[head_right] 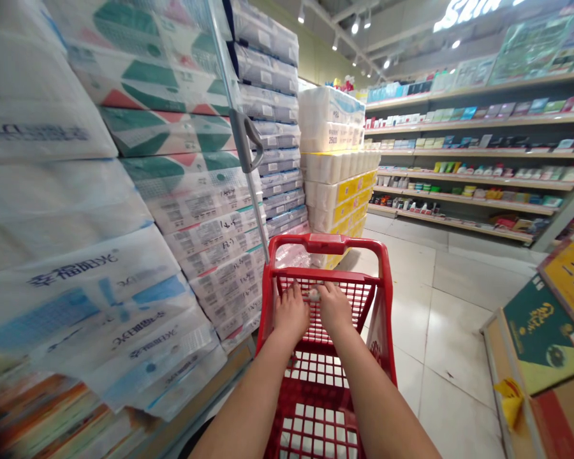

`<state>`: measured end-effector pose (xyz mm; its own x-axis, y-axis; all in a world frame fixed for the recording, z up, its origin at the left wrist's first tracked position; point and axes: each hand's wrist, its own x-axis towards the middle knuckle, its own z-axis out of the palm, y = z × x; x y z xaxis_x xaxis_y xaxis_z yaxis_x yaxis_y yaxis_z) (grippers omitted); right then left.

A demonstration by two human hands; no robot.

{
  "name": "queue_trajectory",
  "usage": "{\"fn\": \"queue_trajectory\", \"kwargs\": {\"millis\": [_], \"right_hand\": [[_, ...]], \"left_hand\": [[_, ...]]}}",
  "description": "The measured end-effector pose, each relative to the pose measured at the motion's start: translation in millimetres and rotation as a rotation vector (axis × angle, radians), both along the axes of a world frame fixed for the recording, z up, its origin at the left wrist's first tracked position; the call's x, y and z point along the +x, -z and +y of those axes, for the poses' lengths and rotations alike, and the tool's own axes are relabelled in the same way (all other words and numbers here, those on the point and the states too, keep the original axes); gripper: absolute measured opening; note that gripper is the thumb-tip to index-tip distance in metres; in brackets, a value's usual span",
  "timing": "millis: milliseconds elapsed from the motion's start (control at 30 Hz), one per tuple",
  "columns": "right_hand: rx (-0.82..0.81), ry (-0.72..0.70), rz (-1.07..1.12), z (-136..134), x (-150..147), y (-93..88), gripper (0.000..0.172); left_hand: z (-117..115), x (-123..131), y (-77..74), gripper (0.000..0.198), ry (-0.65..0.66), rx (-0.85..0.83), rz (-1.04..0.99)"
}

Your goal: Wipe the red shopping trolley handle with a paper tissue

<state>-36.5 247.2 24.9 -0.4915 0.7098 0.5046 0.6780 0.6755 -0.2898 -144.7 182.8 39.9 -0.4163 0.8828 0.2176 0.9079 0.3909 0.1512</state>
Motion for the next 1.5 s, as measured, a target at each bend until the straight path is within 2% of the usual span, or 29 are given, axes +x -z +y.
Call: {"fn": "queue_trajectory", "kwargs": {"millis": [100,200,333,467,567,667,833,1000,1067,1167,1233,1367,1500], "right_hand": [[0.100,-0.002,0.085,-1.4,-0.1,1.2,0.035],[0.098,-0.038,0.069,-3.4,-0.8,1.8,0.031],[0.213,-0.055,0.211,-5.1,-1.1,0.7,0.034],[0.138,-0.072,0.138,-7.3,-2.8,0.1,0.032],[0.158,-0.106,0.157,-7.5,-2.3,-2.7,0.031],[0.221,-0.077,0.267,-3.7,0.6,-5.0,0.034],[0.084,-0.097,0.145,3.1,0.9,-1.2,0.036],[0.218,-0.038,0.390,6.9,-2.4,-17.4,0.039],[0.242,-0.070,0.348,12.0,-6.8,-27.1,0.039],[0.206,-0.212,0.129,23.0,-19.5,-38.4,0.038],[0.170,-0.228,0.080,29.3,-30.3,-41.9,0.038],[0.143,-0.208,0.082,31.2,-44.2,-35.7,0.040],[0.151,-0.339,0.068,28.7,-37.4,-23.4,0.043]], "left_hand": [[-3.3,0.7,-2.2,0.057,0.010,-0.002,-0.003],[-5.6,1.8,-2.7,0.056,0.007,0.012,-0.008],[-6.8,-2.3,-1.7,0.051,0.006,0.101,-0.019],[-6.5,-13.3,0.6,0.047,-0.007,0.266,-0.012],[-4.2,-21.4,-0.2,0.057,0.024,0.341,-0.031],[1.3,-27.2,-5.6,0.069,0.036,0.321,-0.061],[11.0,-35.2,-14.0,0.068,0.101,0.182,-0.100],[7.8,-39.6,-11.9,0.069,0.116,0.166,-0.071],[6.7,-40.6,-10.5,0.068,0.119,0.151,-0.067],[7.0,-41.2,-9.9,0.065,0.118,0.153,-0.072],[7.8,-40.7,-9.6,0.064,0.113,0.179,-0.073],[8.7,-40.4,-6.0,0.058,0.082,0.204,-0.059],[10.0,-44.0,0.9,0.061,0.135,0.236,-0.029]]}}
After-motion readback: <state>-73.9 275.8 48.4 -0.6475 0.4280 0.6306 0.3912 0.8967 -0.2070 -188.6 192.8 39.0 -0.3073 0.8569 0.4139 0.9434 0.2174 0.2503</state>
